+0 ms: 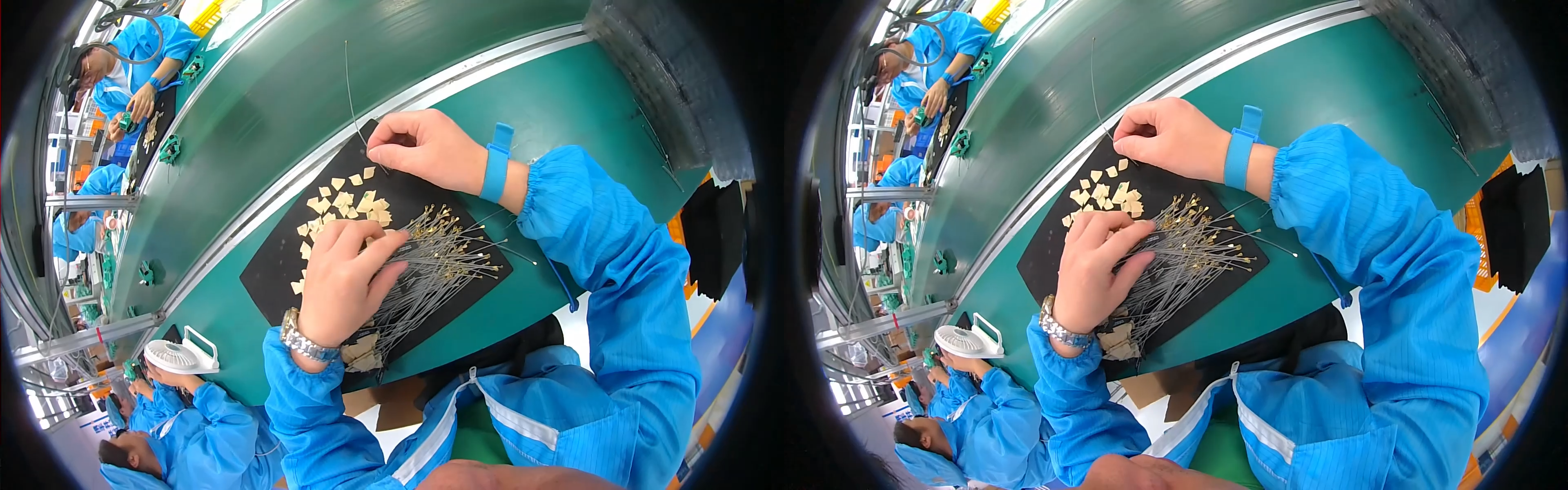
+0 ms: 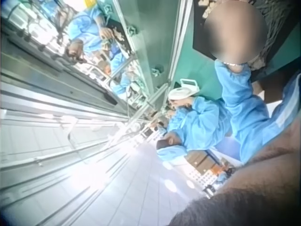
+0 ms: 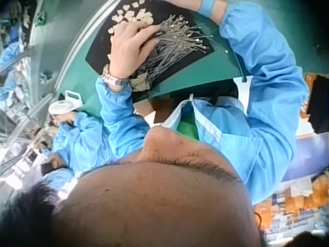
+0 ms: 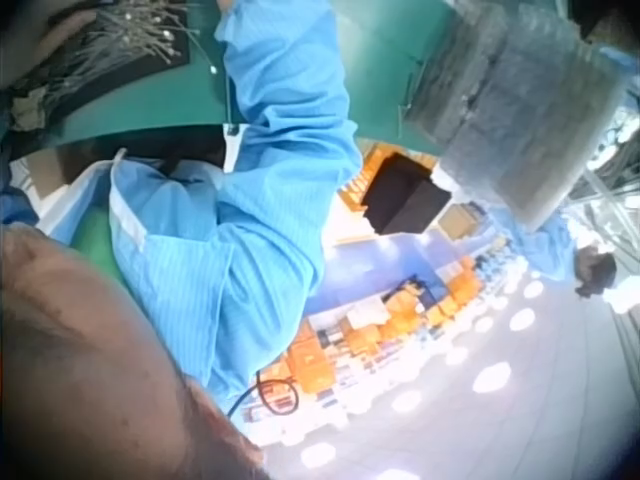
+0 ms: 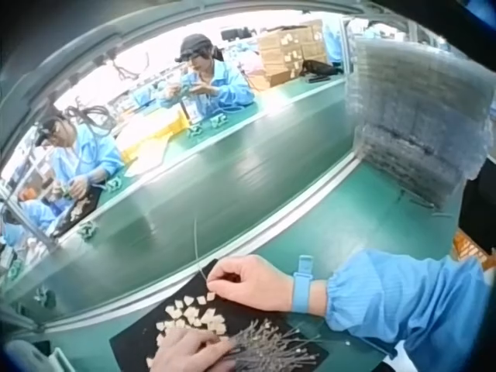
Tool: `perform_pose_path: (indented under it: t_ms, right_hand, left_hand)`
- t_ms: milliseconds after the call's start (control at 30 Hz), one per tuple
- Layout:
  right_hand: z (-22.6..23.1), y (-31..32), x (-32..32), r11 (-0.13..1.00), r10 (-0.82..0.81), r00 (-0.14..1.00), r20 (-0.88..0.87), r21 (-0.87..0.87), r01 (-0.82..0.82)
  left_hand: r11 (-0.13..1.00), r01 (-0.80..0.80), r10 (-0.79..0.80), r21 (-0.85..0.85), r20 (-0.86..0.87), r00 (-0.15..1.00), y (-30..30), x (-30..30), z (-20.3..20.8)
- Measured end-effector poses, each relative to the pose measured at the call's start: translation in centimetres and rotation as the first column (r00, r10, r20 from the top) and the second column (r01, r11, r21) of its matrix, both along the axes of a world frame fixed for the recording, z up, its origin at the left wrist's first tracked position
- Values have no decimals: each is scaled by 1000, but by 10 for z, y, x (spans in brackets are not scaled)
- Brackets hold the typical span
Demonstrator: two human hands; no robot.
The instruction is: The person assembles electronic components by hand, placing small wired parts into green plastic housings on an assembly line.
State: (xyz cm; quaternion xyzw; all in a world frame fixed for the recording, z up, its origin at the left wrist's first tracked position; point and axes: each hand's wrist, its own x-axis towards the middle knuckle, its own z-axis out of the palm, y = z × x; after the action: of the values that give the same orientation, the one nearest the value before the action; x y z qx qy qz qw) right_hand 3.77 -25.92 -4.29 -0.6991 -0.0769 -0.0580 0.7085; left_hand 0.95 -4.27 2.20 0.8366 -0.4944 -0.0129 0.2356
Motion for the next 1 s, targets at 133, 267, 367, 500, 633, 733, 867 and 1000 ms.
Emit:
perform_pose_path:
  t_ms: [133, 267, 367, 500, 633, 733, 867, 1000]
  right_hand:
    - [3, -2, 0, 998, 35, 999, -22, -45, -36]
    - [0, -4, -1, 999, 25, 999, -23, -32, -25]
    - [1, -4, -1, 999, 32, 999, -35, -35, -33]
    - [4, -2, 0, 998, 26, 1000, -15, -62, -27]
    - [5, 0, 2, 994, -3, 1000, 16, -108, 4]
    - [6, -2, -1, 994, -7, 1000, -4, -113, 6]
    - [10, -4, -4, 997, 7, 997, -76, -80, -13]
    - [7, -4, -4, 998, 33, 994, -104, -45, -38]
  left_hand:
    - [999, 28, -24, -45, 89, 996, 1, 4, -13]
    - [999, 11, -10, -50, 32, 999, -2, 3, -8]
    - [1000, -6, 6, 3, -2, 1000, -7, 3, -6]
    - [999, 0, 2, -53, 40, 999, -2, 5, -9]
    - [992, -118, 113, -47, -94, 989, 19, 0, 7]
    - [971, -236, 228, -32, -173, 958, 41, -8, 20]
    - [919, -387, 389, 79, -342, 855, 78, -28, 20]
    - [917, -388, 399, 95, -256, 880, 99, -28, 13]
